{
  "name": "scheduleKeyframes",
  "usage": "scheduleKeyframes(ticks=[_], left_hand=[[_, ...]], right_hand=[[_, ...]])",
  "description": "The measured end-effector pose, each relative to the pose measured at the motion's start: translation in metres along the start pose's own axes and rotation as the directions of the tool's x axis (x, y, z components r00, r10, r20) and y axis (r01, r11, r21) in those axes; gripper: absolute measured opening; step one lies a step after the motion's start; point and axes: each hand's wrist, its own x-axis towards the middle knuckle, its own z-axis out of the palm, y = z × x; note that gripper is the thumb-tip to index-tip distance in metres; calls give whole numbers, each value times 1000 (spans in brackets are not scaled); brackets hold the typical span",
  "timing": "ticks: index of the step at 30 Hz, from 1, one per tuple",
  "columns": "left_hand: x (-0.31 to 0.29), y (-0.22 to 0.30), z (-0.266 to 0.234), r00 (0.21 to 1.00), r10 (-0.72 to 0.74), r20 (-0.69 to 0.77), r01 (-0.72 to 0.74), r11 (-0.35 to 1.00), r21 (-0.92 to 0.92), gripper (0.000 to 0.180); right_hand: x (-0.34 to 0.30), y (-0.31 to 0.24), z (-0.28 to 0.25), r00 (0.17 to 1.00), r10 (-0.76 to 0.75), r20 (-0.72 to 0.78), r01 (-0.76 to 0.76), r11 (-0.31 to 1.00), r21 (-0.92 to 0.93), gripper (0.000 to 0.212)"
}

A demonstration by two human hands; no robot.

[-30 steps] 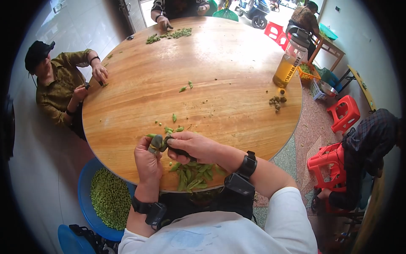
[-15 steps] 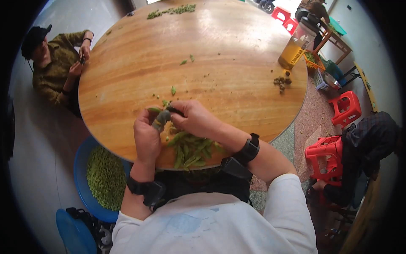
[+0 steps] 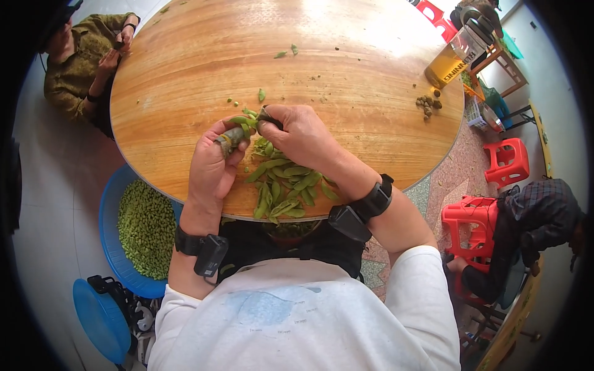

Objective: Shelling edamame beans by hand at a table with other workers.

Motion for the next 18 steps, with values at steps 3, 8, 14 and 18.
scheduleKeyframes(ticks=[3, 8, 14, 18], left_hand=[[-1, 3, 0, 1000, 19, 6, -18, 986, -165, 21], [2, -3, -7, 995, 63, 78, -62, 998, -19, 18], [-1, -4, -12, 976, -18, 215, 60, 981, -187, 8], [-2, 0, -15, 892, -16, 453, 159, 947, -280, 13]], right_hand=[[-1, -6, -4, 997, -76, -34, 68, 980, -187, 19], [-2, -6, -2, 980, -188, 63, 197, 964, -181, 20], [-3, -2, -14, 930, -90, 355, 45, 990, 132, 18], [-9, -6, -16, 860, -134, 492, -97, 905, 415, 19]])
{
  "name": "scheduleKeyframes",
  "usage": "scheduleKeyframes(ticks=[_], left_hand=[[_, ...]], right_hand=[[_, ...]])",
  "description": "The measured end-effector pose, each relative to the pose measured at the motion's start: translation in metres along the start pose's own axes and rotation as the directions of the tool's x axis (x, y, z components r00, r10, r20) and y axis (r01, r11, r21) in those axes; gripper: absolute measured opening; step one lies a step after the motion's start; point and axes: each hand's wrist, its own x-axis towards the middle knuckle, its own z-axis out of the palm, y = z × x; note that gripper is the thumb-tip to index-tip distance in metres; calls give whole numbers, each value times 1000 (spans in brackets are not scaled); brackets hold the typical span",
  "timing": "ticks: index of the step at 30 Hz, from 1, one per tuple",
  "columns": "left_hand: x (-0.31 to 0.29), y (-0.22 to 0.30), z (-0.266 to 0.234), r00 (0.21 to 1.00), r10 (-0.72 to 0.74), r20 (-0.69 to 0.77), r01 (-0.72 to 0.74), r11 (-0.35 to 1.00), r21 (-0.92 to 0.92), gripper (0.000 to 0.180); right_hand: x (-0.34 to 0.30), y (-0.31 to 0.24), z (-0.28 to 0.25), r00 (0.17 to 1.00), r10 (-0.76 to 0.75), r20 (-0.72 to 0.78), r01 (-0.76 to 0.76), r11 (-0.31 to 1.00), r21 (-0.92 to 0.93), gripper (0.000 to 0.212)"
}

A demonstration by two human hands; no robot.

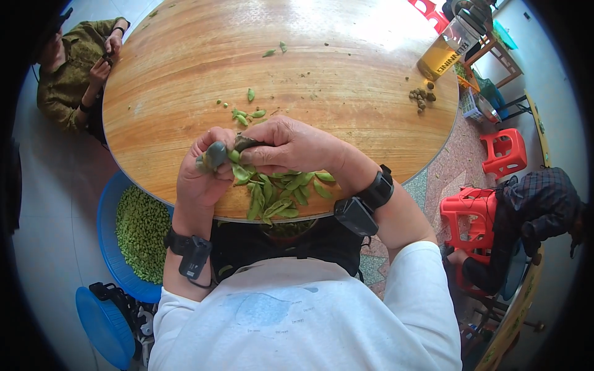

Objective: Shelling edamame beans by hand at a table with other workers.

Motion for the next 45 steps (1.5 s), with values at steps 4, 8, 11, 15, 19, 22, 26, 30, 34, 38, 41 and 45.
scheduleKeyframes(ticks=[4, 8, 11, 15, 19, 22, 26, 30, 34, 38, 41, 45], left_hand=[[0, 0, 0, 992, -12, 123, 15, 1000, -27, 18], [3, -2, 10, 974, 101, -205, -78, 990, 117, 15], [9, -8, 18, 918, 240, -317, -106, 916, 386, 11], [9, -8, 15, 891, 304, -338, -81, 838, 539, 20], [6, -7, 11, 884, 278, -377, -84, 886, 456, 18], [3, -8, 7, 849, 351, -395, -186, 898, 399, 17], [5, -6, 8, 802, 387, -454, -205, 894, 399, 18], [2, -5, 1, 827, 385, -411, -194, 879, 435, 19], [3, -5, 4, 813, 396, -427, -170, 863, 476, 19], [2, -6, 16, 875, 344, -341, -72, 789, 611, 23], [2, -10, 27, 908, 301, -291, -31, 741, 670, 28], [5, -15, 30, 882, 295, -367, -34, 817, 576, 25]], right_hand=[[-2, 1, 2, 993, 21, 112, -46, 973, 227, 18], [9, 10, 4, 971, -55, -232, 30, 993, -112, 16], [12, 8, 6, 913, -259, -315, 66, 856, -512, 16], [14, 9, 5, 920, -157, -358, 32, 943, -332, 16], [15, 7, -7, 964, 106, -243, -136, 985, -109, 20], [30, -3, -39, 943, -68, -326, -134, 818, -559, 24], [63, 8, -77, 913, -334, -234, -58, 462, -885, 24], [76, 14, -74, 961, -175, -213, -140, 355, -924, 26], [70, 16, -62, 961, -191, -198, -154, 221, -963, 27], [41, 20, -51, 931, -289, -223, -59, 485, -872, 29], [19, 6, -37, 883, -141, -448, -169, 794, -583, 25], [7, 3, -14, 871, 3, -491, -103, 979, -177, 27]])
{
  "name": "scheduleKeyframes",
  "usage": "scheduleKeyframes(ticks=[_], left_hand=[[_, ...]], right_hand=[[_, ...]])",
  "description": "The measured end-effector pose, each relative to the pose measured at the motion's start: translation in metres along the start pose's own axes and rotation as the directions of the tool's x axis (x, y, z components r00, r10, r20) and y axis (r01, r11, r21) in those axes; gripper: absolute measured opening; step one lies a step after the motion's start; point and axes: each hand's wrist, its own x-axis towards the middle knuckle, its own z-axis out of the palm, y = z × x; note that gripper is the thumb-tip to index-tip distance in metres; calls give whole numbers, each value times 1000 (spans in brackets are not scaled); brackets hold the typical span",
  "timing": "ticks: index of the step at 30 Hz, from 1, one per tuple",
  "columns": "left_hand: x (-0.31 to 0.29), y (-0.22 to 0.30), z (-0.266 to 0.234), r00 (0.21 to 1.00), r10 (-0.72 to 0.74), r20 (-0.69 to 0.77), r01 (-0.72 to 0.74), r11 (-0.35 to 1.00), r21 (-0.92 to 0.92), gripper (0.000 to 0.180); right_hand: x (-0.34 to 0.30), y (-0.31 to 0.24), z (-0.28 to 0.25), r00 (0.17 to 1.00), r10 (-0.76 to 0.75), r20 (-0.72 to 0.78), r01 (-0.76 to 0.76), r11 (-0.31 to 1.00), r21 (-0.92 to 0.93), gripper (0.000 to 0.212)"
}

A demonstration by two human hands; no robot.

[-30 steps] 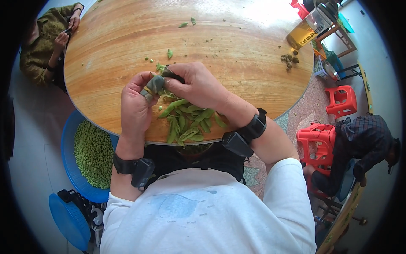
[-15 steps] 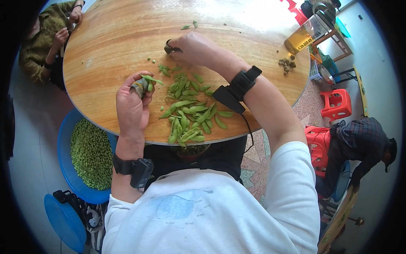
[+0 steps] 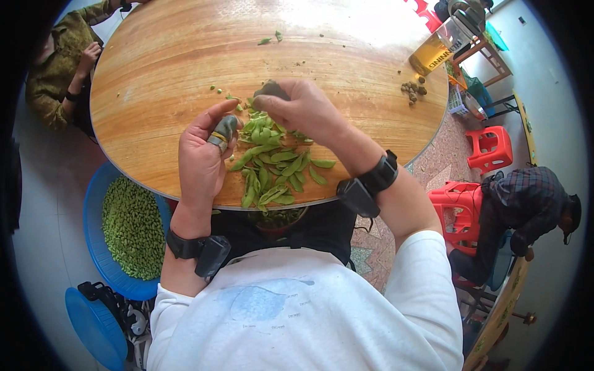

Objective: Shelling edamame beans by hand at a table with other workers.

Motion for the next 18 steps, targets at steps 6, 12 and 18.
scheduleKeyframes(ticks=[6, 12, 18], left_hand=[[4, -8, -15, 998, -26, 65, 48, 926, -376, 27], [5, -9, -21, 999, -28, 38, 41, 912, -408, 18], [4, -4, -17, 997, -36, 75, 61, 926, -372, 15]], right_hand=[[-13, -11, 24, 997, 15, 73, -17, 1000, 24, 29], [-20, -15, 26, 965, 76, 251, -122, 978, 170, 26], [-17, -10, 26, 951, 124, 284, -217, 920, 325, 22]])
